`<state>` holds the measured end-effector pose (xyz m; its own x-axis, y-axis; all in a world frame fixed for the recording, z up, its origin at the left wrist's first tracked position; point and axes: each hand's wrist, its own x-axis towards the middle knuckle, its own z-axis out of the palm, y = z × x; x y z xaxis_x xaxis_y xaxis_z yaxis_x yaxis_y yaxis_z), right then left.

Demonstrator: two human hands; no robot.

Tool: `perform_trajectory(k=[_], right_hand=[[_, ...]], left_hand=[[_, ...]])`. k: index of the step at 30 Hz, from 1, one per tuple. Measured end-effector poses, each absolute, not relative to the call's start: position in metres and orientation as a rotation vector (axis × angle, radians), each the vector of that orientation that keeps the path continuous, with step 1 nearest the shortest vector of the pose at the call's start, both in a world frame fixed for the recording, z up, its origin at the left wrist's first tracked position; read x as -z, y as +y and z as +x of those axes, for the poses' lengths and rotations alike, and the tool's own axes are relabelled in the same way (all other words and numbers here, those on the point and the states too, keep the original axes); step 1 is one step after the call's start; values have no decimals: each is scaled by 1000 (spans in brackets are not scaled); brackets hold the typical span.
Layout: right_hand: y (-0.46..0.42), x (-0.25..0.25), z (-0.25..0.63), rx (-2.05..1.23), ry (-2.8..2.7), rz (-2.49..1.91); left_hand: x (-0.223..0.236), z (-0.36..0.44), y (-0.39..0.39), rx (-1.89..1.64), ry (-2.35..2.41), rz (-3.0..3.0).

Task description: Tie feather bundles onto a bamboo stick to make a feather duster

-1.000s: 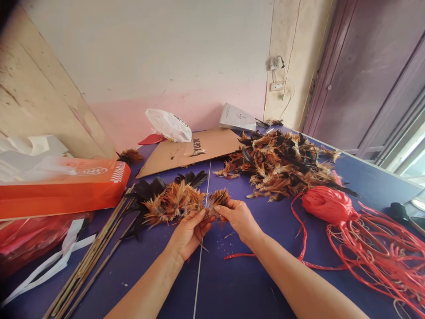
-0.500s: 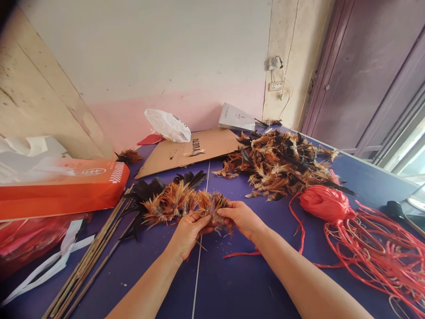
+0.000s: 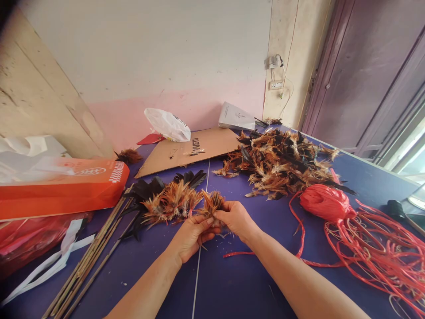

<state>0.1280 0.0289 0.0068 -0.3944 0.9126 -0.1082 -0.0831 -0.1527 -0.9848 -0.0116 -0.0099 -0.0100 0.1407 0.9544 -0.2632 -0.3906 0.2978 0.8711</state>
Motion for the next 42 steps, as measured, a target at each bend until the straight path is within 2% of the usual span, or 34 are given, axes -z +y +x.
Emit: perform_trajectory(k=[7, 14, 21, 26, 32, 42], right_hand=[[28, -1, 125, -1505, -1445, -1062], [36, -9, 137, -1577, -1335, -961], [53, -7, 161, -1581, -1240, -1073], [40, -7, 145, -1605, -1363, -1075], [31, -3, 129, -1740, -1244, -928], [35, -9, 139, -1288, -1566, -1101]], left_hand=[[13, -11, -10, -1109, 930, 698], [11, -15, -8, -1170, 829, 659], [6, -22, -5, -1280, 720, 597], [9, -20, -6, -1271, 736, 645], [9, -17, -6, -1237, 744, 648], [12, -18, -3, -1213, 954, 628]])
